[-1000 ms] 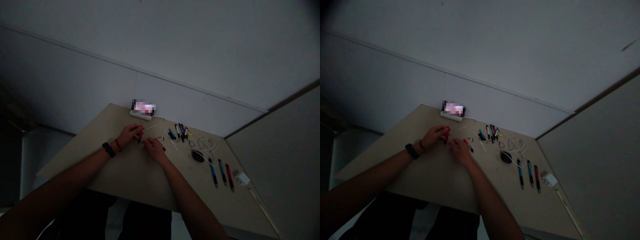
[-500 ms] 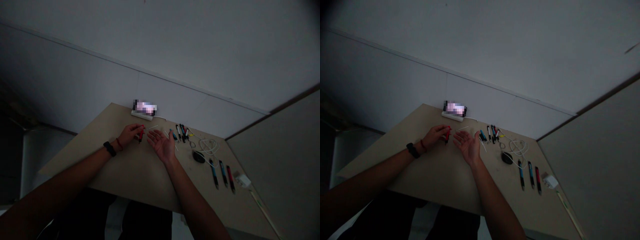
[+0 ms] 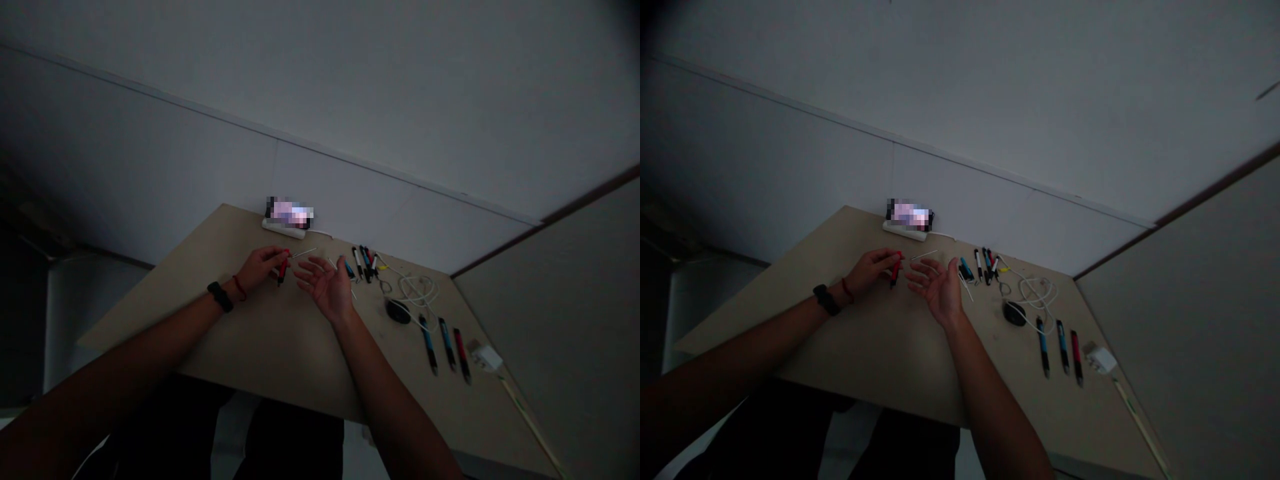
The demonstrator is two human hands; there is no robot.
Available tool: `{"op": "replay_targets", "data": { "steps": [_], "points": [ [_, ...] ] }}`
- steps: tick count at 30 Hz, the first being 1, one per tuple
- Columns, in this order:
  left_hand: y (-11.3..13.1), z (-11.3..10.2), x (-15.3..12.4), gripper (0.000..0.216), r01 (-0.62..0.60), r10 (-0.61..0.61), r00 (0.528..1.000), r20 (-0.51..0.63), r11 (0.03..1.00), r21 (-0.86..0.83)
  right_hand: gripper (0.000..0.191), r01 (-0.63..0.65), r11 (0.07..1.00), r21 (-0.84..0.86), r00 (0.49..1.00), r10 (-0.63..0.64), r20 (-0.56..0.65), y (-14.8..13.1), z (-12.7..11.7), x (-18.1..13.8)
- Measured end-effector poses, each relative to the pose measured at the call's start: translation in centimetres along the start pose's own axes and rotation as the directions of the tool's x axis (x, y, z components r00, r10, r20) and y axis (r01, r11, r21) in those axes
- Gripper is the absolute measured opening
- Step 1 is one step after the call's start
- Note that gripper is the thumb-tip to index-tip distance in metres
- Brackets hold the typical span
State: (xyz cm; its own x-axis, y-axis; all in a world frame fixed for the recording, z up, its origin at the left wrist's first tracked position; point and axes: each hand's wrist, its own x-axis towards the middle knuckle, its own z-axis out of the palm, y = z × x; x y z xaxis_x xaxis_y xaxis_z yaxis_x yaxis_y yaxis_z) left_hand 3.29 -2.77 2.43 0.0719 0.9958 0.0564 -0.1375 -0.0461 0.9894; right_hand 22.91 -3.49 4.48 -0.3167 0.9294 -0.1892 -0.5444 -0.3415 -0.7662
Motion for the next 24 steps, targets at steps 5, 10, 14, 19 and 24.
{"op": "replay_targets", "data": {
  "steps": [5, 10, 14, 19, 24],
  "points": [
    [-0.1, -0.1, 0.1, 0.046, -0.001, 0.001, 1.000, -0.023, 1.000, 0.019, 0.052, 0.121, 0.976, -0.181, 0.953, -0.165, -0.255, -1.0, -1.1, 0.5],
    [-0.2, -0.4, 0.4, 0.046, 0.002, 0.000, 0.999, -0.045, 0.999, 0.039, 0.056, 0.201, 0.948, -0.245, 0.944, -0.255, -0.211, -1.4, -1.0, 0.3],
    [-0.3, -0.6, 0.6, 0.048, -0.011, 0.014, 0.998, -0.060, 0.999, 0.051, 0.057, 0.242, 0.929, -0.280, 0.918, -0.313, -0.246, -1.9, -1.2, 0.5],
    [-0.6, -0.7, 0.7, 0.051, -0.021, 0.026, 0.997, -0.072, 0.998, 0.064, 0.054, 0.354, 0.862, -0.364, 0.812, -0.476, -0.338, -3.5, -2.6, 0.9],
    [-0.6, -0.7, 0.7, 0.053, -0.008, 0.014, 0.997, -0.076, 0.997, 0.077, 0.048, 0.391, 0.765, -0.512, 0.717, -0.602, -0.351, -4.2, -3.8, 1.2]
  ]
}}
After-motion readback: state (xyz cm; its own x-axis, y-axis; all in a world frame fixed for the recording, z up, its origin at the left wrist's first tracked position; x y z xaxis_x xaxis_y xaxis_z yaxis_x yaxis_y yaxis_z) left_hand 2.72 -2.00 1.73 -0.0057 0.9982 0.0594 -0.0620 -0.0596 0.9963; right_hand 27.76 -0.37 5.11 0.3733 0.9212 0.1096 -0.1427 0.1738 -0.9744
